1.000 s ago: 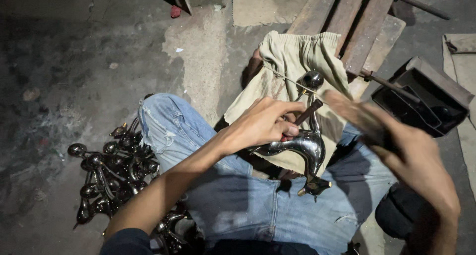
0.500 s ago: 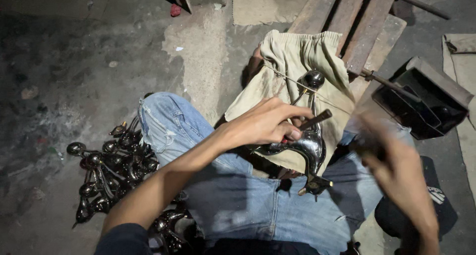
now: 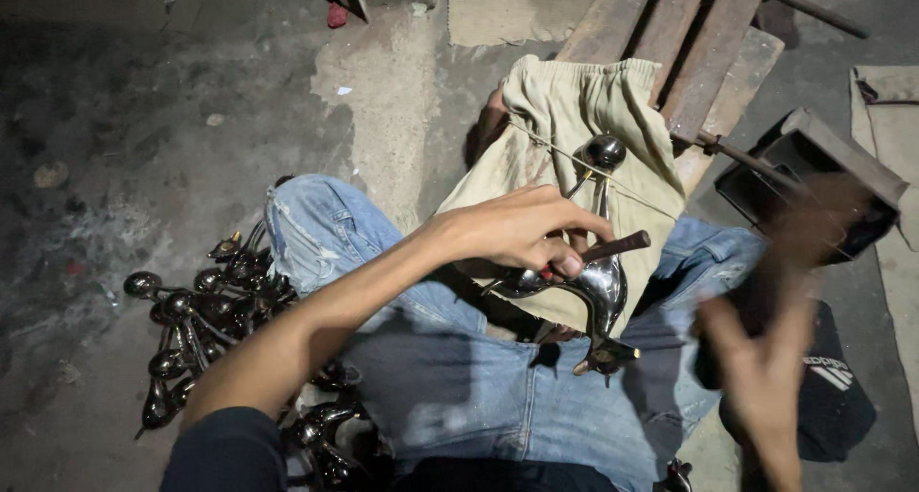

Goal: The person sits cross-legged on the floor and uses a hammer to strike a metal chisel placed against a dark metal figurine. They repeatedly reposition the chisel and hammer different areas of the figurine's body and legs.

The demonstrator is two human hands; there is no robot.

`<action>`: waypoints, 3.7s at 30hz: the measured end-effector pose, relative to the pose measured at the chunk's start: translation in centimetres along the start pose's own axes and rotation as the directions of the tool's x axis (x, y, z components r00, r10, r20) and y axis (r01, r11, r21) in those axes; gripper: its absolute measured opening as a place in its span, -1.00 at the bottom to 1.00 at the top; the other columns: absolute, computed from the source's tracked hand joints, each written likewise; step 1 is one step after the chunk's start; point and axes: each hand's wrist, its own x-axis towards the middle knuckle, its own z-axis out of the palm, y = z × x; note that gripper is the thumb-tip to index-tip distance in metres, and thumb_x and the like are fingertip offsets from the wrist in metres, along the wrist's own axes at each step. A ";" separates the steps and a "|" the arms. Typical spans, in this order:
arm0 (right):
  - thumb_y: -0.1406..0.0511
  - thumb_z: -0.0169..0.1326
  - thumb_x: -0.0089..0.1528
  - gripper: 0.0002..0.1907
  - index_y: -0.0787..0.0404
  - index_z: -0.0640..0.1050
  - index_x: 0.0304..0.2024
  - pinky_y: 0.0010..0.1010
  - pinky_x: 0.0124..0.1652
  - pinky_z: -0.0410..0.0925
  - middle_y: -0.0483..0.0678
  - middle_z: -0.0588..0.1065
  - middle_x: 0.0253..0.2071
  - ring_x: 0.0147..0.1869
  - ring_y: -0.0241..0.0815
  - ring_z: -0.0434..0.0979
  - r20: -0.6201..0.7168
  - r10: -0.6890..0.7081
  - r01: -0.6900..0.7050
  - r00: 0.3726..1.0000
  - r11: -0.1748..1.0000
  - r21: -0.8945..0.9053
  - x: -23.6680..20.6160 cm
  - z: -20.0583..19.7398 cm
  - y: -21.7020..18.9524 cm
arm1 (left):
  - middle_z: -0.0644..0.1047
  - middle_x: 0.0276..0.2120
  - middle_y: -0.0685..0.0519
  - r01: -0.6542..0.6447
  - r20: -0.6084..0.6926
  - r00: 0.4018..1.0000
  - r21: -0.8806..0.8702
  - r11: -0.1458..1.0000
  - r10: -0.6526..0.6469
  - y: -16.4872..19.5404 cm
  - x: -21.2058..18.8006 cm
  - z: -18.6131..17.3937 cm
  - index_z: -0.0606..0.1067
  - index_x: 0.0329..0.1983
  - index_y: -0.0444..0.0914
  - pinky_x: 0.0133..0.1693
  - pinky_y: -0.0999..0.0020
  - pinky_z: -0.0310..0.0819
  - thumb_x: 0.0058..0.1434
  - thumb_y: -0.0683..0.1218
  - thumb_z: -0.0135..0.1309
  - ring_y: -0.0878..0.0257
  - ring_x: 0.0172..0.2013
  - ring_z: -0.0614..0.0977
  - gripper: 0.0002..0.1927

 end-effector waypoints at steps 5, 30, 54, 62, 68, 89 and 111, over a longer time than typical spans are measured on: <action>0.49 0.16 0.17 -0.28 0.19 0.32 0.39 -0.33 -0.26 0.45 0.10 0.55 -0.23 -0.28 -0.19 0.58 -0.110 -0.065 0.072 0.992 0.996 0.054 -0.6 1.0 -1.4 | 0.70 -0.27 -0.02 -0.134 0.024 0.991 0.096 0.986 0.132 -1.0 0.5 0.1 0.52 0.14 -0.22 -0.23 0.21 0.55 0.09 -0.11 0.30 0.11 -0.25 0.72 -0.49; 0.37 0.20 0.19 -0.36 0.34 0.31 0.29 -0.50 -0.46 0.44 0.08 0.64 -0.13 -0.39 -0.31 0.55 0.204 -0.009 -0.128 0.979 0.750 0.649 -4.2 3.9 -1.8 | 0.59 -0.19 -0.06 -0.504 -0.856 0.437 -0.488 0.713 -0.277 -0.5 -3.9 8.1 0.41 0.04 -0.41 0.00 0.31 0.65 0.37 -0.29 0.11 0.23 -0.14 0.68 -0.79; 0.51 0.18 0.48 -0.68 0.45 0.35 0.18 -0.53 0.05 0.45 -0.02 0.47 0.00 -0.01 -0.28 0.51 -0.488 -0.135 0.314 0.862 0.899 0.306 -1.8 6.3 8.6 | 0.67 -0.26 0.01 -0.117 -0.704 0.670 -0.411 0.904 -0.233 0.3 -3.6 3.6 0.50 0.05 -0.33 -0.11 0.43 0.65 0.28 -0.21 0.21 0.35 -0.22 0.71 -0.71; 0.38 0.24 0.41 -0.71 0.36 0.42 0.06 -0.41 -0.33 0.37 -0.13 0.39 -0.31 -0.35 -0.27 0.43 -0.254 0.007 0.104 0.967 0.901 0.420 3.2 2.6 6.0 | 0.68 -0.30 -0.14 0.082 -0.780 0.596 -0.177 0.981 -0.190 0.9 -3.0 3.7 0.48 0.02 -0.38 -0.21 0.36 0.63 0.24 -0.33 0.07 0.18 -0.24 0.78 -0.73; 0.47 0.25 0.26 -0.56 0.27 0.46 0.17 -0.34 -0.01 0.52 0.15 0.60 -0.06 0.02 -0.06 0.67 -0.071 -0.592 0.559 0.803 0.789 -0.257 10.1 -0.4 -4.0 | 0.69 -0.29 -0.13 0.090 -0.772 0.603 -0.186 0.978 -0.203 1.2 -3.0 3.4 0.47 0.06 -0.35 -0.23 0.34 0.65 0.21 -0.36 -0.01 0.16 -0.26 0.79 -0.66; 0.21 0.18 0.28 -0.27 -0.25 0.28 0.49 -0.30 -0.39 0.43 0.02 0.59 -0.10 -0.41 -0.13 0.60 0.463 -0.479 0.660 0.746 0.440 -0.609 14.4 0.8 -13.2 | 0.68 -0.33 -0.09 0.194 -0.892 0.417 -0.102 0.976 -0.176 1.0 -2.8 6.2 0.50 0.07 -0.33 -0.25 0.28 0.63 0.25 -0.30 0.07 0.12 -0.26 0.78 -0.69; 0.10 0.24 0.19 -0.22 -0.18 0.34 0.47 -0.37 -0.50 0.35 -0.11 0.61 -0.20 -0.45 -0.23 0.53 0.365 -0.673 0.699 0.643 0.323 -0.638 13.7 1.0 -13.5 | 0.66 -0.31 -0.06 0.206 -0.939 0.245 -0.193 0.960 -0.241 2.0 -2.4 8.0 0.52 -0.20 -0.27 -0.40 0.32 0.61 0.28 -0.21 0.17 0.13 -0.34 0.74 -0.93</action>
